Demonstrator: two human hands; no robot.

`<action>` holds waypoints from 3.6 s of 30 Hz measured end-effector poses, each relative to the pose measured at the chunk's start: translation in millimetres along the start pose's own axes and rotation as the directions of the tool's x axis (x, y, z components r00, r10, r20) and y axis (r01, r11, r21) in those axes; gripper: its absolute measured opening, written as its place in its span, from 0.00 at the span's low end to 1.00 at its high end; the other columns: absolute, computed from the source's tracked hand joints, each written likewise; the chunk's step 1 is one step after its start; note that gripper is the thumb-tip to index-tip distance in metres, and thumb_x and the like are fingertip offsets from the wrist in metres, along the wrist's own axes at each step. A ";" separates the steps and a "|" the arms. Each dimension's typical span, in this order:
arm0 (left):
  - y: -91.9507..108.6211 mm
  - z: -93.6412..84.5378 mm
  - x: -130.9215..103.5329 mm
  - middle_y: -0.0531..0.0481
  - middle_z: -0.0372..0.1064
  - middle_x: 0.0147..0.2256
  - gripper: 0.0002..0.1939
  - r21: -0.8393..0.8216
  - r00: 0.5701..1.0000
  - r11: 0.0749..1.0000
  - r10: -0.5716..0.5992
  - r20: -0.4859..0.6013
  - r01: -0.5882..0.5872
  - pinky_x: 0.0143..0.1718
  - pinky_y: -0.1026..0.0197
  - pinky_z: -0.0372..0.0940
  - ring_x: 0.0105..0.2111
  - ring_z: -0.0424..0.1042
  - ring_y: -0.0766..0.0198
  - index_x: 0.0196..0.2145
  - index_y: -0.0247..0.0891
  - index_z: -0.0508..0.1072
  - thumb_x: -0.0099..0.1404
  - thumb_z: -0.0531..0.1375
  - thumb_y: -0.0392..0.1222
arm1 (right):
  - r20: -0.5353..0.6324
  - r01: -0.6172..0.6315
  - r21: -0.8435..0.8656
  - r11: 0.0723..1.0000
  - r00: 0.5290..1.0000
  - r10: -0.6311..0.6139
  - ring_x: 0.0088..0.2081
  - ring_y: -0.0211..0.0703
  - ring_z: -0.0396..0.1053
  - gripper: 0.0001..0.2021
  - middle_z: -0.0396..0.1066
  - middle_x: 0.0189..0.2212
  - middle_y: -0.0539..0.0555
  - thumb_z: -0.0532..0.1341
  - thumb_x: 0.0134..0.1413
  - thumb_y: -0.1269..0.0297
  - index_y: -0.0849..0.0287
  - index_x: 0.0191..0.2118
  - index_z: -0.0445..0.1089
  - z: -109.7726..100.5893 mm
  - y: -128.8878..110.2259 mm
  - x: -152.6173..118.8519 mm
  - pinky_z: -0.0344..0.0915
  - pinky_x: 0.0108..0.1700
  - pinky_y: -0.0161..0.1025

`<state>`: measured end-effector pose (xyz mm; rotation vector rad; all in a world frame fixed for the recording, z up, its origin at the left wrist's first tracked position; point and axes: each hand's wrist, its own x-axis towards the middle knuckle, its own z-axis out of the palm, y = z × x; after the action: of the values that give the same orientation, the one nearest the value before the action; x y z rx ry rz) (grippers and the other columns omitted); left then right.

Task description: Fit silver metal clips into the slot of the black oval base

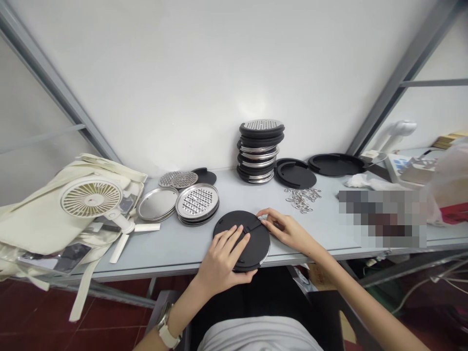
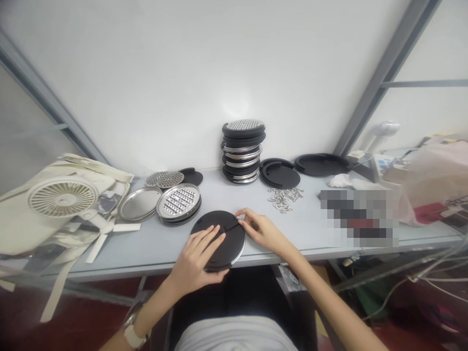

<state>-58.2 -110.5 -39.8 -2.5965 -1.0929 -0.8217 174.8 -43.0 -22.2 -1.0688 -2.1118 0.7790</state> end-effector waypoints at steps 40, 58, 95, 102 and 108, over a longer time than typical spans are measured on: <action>0.1 1.0 -0.7 0.38 0.58 0.59 0.33 0.002 1.000 1.000 -0.004 0.006 0.004 0.56 0.48 0.57 0.60 0.57 0.49 0.60 0.33 0.60 0.60 0.58 0.50 | -0.006 0.017 -0.040 0.999 1.000 -0.017 0.26 0.38 0.64 0.17 0.69 0.27 0.50 0.50 0.63 0.58 0.58 0.51 0.67 0.3 -4.5 -0.3 0.61 0.29 0.34; -0.3 1.2 -1.2 0.39 0.57 0.60 0.33 -0.001 1.000 1.000 -0.008 0.008 0.008 0.57 0.49 0.56 0.60 0.57 0.50 0.59 0.33 0.61 0.60 0.58 0.51 | 0.047 -0.019 0.121 0.992 0.999 0.014 0.23 0.35 0.52 0.15 0.54 0.22 0.44 0.51 0.64 0.55 0.57 0.48 0.64 -0.8 0.8 0.5 0.52 0.26 0.33; 0.1 1.2 0.9 0.38 0.58 0.59 0.32 0.004 1.000 1.000 -0.012 0.013 0.012 0.56 0.49 0.57 0.60 0.57 0.49 0.59 0.33 0.61 0.61 0.58 0.51 | -0.101 0.104 -0.040 0.994 0.989 -0.108 0.42 0.44 0.68 0.11 0.67 0.39 0.56 0.50 0.65 0.64 0.56 0.44 0.69 -1.7 -2.3 1.9 0.63 0.47 0.40; 1.0 0.5 0.0 0.38 0.58 0.59 0.33 0.006 1.000 1.000 -0.010 0.016 0.010 0.56 0.48 0.58 0.59 0.57 0.49 0.59 0.33 0.61 0.60 0.58 0.51 | -0.037 0.111 -0.030 0.993 0.993 -0.112 0.40 0.45 0.68 0.15 0.69 0.38 0.57 0.49 0.65 0.63 0.55 0.51 0.68 -2.4 -4.7 1.0 0.64 0.46 0.43; 0.5 0.0 0.2 0.38 0.58 0.59 0.33 0.005 1.000 1.000 -0.009 0.013 0.009 0.56 0.48 0.58 0.59 0.58 0.49 0.60 0.34 0.60 0.60 0.59 0.51 | -0.031 0.071 -0.020 0.997 0.997 -0.071 0.33 0.42 0.67 0.15 0.69 0.34 0.54 0.51 0.64 0.60 0.55 0.50 0.68 -0.4 -3.4 0.6 0.64 0.36 0.38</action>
<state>-57.7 -110.7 -39.6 -2.5978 -1.1091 -0.8042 173.2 -44.1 -19.3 -1.0040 -2.1225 0.7046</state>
